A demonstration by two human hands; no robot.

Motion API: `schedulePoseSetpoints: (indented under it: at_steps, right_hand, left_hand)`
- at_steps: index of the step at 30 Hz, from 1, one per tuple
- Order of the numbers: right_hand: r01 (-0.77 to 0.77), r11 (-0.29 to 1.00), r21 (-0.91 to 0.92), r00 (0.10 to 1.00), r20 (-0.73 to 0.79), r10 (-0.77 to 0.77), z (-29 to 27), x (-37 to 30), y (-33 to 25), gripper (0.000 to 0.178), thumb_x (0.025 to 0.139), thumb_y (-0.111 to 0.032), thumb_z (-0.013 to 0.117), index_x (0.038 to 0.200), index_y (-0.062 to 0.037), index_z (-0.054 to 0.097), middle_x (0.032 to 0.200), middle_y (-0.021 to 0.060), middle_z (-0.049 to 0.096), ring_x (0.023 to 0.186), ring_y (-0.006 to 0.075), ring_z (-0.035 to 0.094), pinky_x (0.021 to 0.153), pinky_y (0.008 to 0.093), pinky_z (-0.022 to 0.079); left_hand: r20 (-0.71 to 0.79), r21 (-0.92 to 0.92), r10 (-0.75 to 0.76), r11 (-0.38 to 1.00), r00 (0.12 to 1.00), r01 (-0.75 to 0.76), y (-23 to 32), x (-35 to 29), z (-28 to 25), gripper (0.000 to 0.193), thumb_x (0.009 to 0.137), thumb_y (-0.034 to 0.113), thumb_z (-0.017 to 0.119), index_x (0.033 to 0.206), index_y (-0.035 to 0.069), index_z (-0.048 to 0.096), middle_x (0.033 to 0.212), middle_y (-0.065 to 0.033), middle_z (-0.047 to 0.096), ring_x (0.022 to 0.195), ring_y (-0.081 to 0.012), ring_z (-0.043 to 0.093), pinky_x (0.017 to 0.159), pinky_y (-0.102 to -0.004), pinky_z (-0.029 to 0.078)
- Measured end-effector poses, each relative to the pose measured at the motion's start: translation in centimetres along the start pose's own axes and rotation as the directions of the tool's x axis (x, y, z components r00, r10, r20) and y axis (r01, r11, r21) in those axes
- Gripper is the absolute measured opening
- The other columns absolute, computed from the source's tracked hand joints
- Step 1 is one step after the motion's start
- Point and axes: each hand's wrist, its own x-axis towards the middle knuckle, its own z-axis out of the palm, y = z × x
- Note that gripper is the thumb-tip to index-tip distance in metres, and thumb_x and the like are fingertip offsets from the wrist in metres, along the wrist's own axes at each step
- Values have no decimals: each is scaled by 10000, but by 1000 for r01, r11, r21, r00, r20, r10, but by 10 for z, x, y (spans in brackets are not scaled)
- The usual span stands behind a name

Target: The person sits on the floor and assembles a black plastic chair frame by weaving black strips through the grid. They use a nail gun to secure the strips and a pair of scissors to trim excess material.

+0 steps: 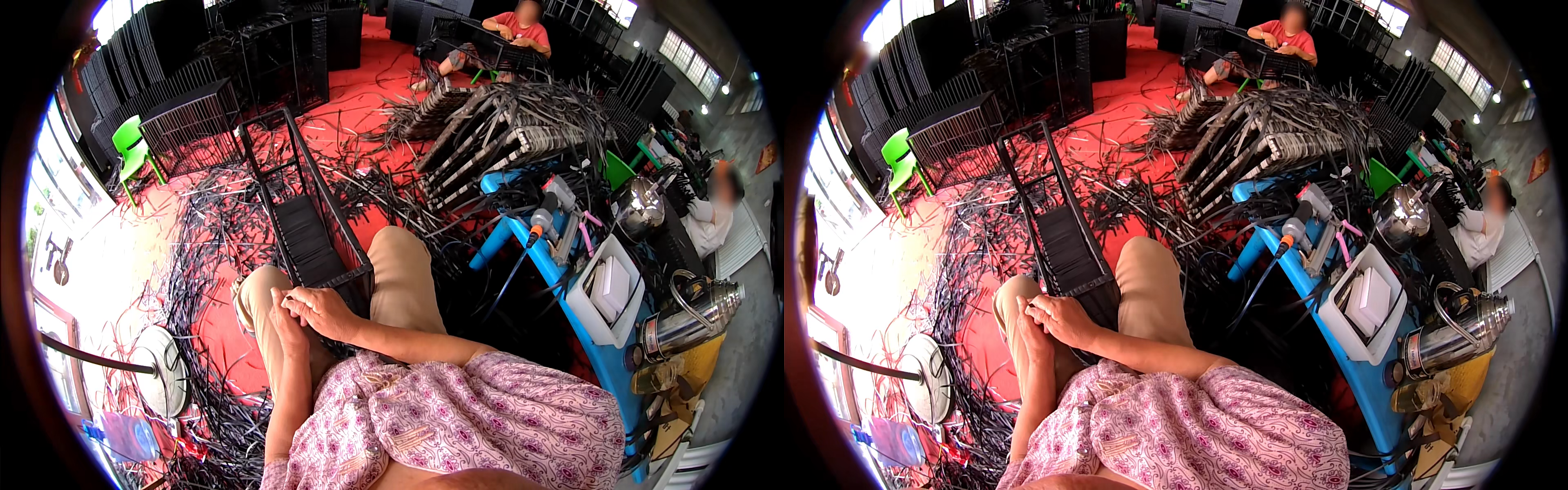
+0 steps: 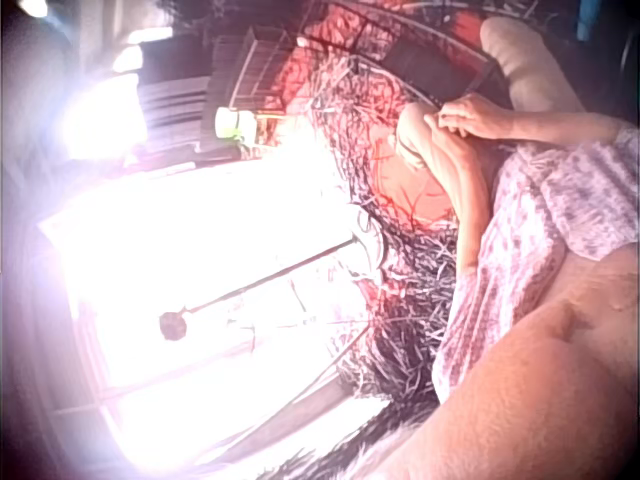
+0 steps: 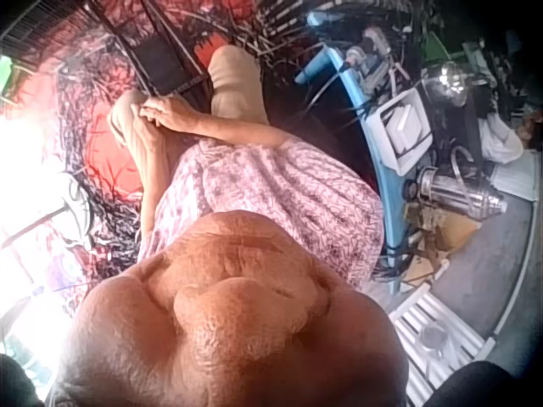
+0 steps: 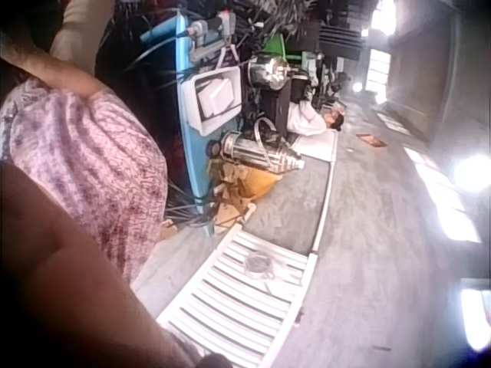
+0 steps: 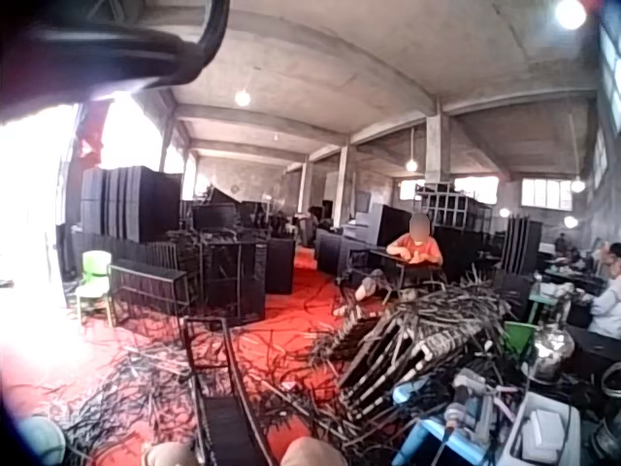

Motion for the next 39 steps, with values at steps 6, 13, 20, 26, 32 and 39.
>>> schedulePoseSetpoints:
  at_steps: [6,13,20,26,32,39]
  right_hand:
    - [25,1000,-10,1000,-13,-25,0,0,1,218,983,-195,538,1037,-9,638,770,129,665,583,220,654,545,337,502]
    - [31,1000,-4,999,-27,-31,0,2,-4,223,985,-224,528,942,-17,599,728,146,647,595,269,651,548,384,491]
    - [-18,1000,19,1000,-12,19,-2,4,-9,249,984,-243,525,890,-19,580,700,155,638,609,308,650,545,411,486]
    - [23,1000,-10,999,-25,-24,-2,3,-5,245,983,-239,525,898,-17,585,706,154,644,594,293,652,543,402,491]
    - [-12,1000,26,1000,-8,12,-2,2,-11,243,986,-237,523,903,-18,588,697,144,644,581,278,652,537,387,490]
    - [-14,1000,22,999,-30,15,-4,4,-7,236,981,-234,531,902,-21,593,691,143,639,595,289,648,548,400,491]
  left_hand:
    - [19,-33,-7,999,1000,7,-3,2,-2,533,1015,492,425,763,54,597,569,58,384,462,-54,334,440,-239,245]
    - [2,-17,32,999,999,-32,-4,2,-1,538,1020,487,416,718,71,571,561,60,377,461,-54,325,441,-245,233]
    - [12,1,47,999,999,-47,-3,2,0,534,1023,482,412,691,87,548,555,60,369,462,-52,321,443,-244,229]
    - [-10,-19,16,1000,1000,-16,1,-1,4,527,1022,480,421,664,105,516,552,63,363,460,-52,312,443,-247,223]
    - [19,-43,16,999,1000,-15,-1,0,0,531,1018,490,426,665,105,520,551,65,357,460,-51,308,443,-246,222]
    - [23,-32,2,999,1000,-1,-2,3,3,525,1019,484,426,702,87,562,554,65,372,460,-49,327,438,-240,231]
